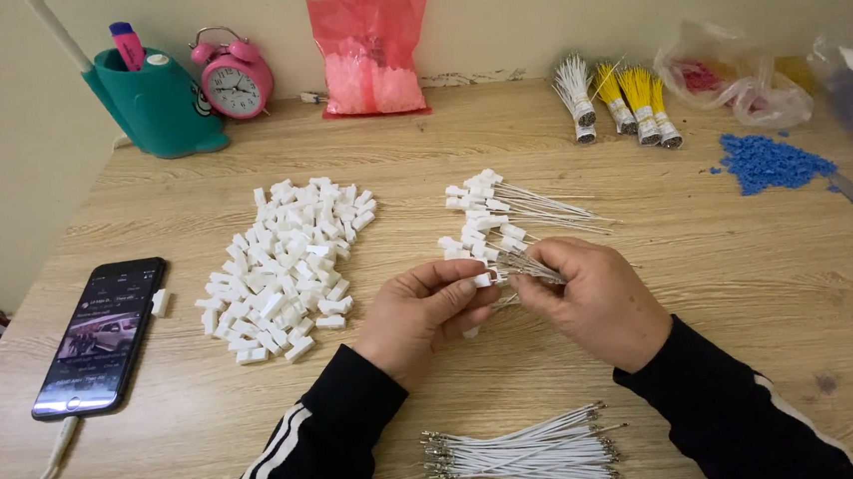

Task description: The person assembles small craft items by inserting white plastic caps onto thin metal rods. They pick up a cap from a pile on the table and slide it onto the end of a rod held in the other hand, repeating this process continuously.

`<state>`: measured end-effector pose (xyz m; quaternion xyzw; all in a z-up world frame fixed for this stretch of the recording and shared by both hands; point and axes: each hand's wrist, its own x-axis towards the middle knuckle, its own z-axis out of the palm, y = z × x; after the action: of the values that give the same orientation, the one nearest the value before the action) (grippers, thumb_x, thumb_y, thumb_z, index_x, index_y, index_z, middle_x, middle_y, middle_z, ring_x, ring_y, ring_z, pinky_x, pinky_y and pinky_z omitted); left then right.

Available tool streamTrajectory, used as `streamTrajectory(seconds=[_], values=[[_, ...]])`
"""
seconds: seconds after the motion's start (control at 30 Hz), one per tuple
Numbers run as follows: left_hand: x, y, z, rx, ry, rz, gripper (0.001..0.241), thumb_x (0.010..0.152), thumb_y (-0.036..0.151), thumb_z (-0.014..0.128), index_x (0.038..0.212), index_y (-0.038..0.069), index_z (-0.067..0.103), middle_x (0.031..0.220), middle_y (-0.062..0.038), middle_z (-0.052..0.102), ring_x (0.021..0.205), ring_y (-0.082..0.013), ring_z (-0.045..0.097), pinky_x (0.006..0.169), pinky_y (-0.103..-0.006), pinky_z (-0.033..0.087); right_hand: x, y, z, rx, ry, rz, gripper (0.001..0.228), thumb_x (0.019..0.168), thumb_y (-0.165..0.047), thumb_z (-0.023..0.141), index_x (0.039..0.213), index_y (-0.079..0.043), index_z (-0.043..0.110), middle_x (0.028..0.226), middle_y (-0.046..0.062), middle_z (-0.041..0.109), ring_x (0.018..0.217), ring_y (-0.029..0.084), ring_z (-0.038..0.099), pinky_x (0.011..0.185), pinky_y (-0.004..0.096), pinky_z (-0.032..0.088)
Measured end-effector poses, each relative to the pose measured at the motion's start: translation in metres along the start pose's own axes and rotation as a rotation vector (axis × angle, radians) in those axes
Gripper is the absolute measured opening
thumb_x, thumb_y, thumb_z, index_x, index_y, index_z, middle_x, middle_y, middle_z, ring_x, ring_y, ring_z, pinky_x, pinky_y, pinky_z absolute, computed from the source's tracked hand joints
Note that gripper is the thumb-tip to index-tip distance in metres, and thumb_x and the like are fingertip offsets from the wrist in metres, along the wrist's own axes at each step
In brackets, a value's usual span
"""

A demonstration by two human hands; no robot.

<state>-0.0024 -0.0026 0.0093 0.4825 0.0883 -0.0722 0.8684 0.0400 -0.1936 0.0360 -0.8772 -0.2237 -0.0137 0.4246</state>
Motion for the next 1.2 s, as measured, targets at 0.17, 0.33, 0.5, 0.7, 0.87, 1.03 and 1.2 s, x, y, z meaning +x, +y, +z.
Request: streamTrajectory(seconds=[0.17,0.33,0.5,0.7,0.87,1.03,1.2], values=[[0.013,-0.018,-0.008,-0.054,-0.029,0.015,0.025,0.090,-0.004,0.061,0.115,-0.008,0.062,0.102,-0.019,0.061,0.096,-0.0334,0.069,0.081,-0.0375,0.063,0.004,0.003,-0.001,-0.071,-0.021,-0.010,0.020,0.084,-0.021,0.073,0.079,-0.003,0.067,0.061,0.014,0.057,0.059,0.020,0.058,0.056,0.032,0.050],[0.012,-0.013,-0.013,-0.087,-0.081,-0.024,0.025,0.087,0.002,0.065,0.112,-0.003,0.061,0.089,-0.023,0.069,0.085,-0.0253,0.071,0.075,-0.0270,0.059,0.003,0.018,0.004,-0.160,-0.022,-0.086,0.033,0.086,-0.026,0.069,0.063,-0.010,0.051,0.059,0.001,0.044,0.058,0.014,0.044,0.059,0.030,0.036],[0.012,-0.016,-0.017,-0.061,-0.218,0.020,0.023,0.093,0.005,0.063,0.114,-0.002,0.061,0.099,-0.021,0.069,0.090,-0.0240,0.070,0.079,-0.0309,0.061,0.002,0.021,0.010,-0.118,-0.007,0.019,0.029,0.086,-0.024,0.069,0.064,-0.009,0.058,0.059,0.000,0.049,0.058,0.013,0.046,0.057,0.029,0.038],[0.007,-0.014,-0.014,-0.096,-0.178,0.001,0.020,0.093,0.006,0.064,0.113,0.000,0.062,0.094,-0.021,0.070,0.084,-0.0203,0.071,0.074,-0.0223,0.060,-0.001,0.019,0.018,-0.112,-0.019,0.120,0.024,0.086,-0.026,0.070,0.069,-0.010,0.064,0.057,0.000,0.049,0.053,0.013,0.043,0.054,0.030,0.038],[0.005,-0.016,-0.010,-0.139,-0.187,0.028,0.018,0.094,0.002,0.062,0.110,-0.005,0.061,0.095,-0.022,0.067,0.089,-0.0252,0.070,0.080,-0.0288,0.061,-0.002,0.010,0.018,-0.040,-0.021,0.148,0.016,0.087,-0.023,0.068,0.078,-0.010,0.072,0.064,-0.001,0.065,0.060,0.012,0.053,0.061,0.027,0.043],[0.011,-0.004,-0.015,-0.003,-0.219,0.034,0.023,0.091,0.008,0.066,0.113,0.000,0.063,0.094,-0.015,0.070,0.084,-0.0202,0.071,0.074,-0.0270,0.061,0.002,0.010,0.013,-0.134,-0.043,0.130,0.017,0.086,-0.028,0.067,0.082,-0.012,0.071,0.064,0.000,0.063,0.062,0.012,0.052,0.063,0.027,0.043],[0.001,0.060,-0.046,1.139,0.068,0.654,0.022,0.083,0.014,0.070,0.105,0.015,0.072,0.103,-0.005,0.069,0.076,-0.0148,0.066,0.072,-0.0263,0.054,0.004,0.002,0.007,-0.125,-0.097,0.160,0.023,0.095,-0.032,0.056,0.085,-0.013,0.065,0.070,0.000,0.060,0.066,0.014,0.054,0.066,0.030,0.040]])
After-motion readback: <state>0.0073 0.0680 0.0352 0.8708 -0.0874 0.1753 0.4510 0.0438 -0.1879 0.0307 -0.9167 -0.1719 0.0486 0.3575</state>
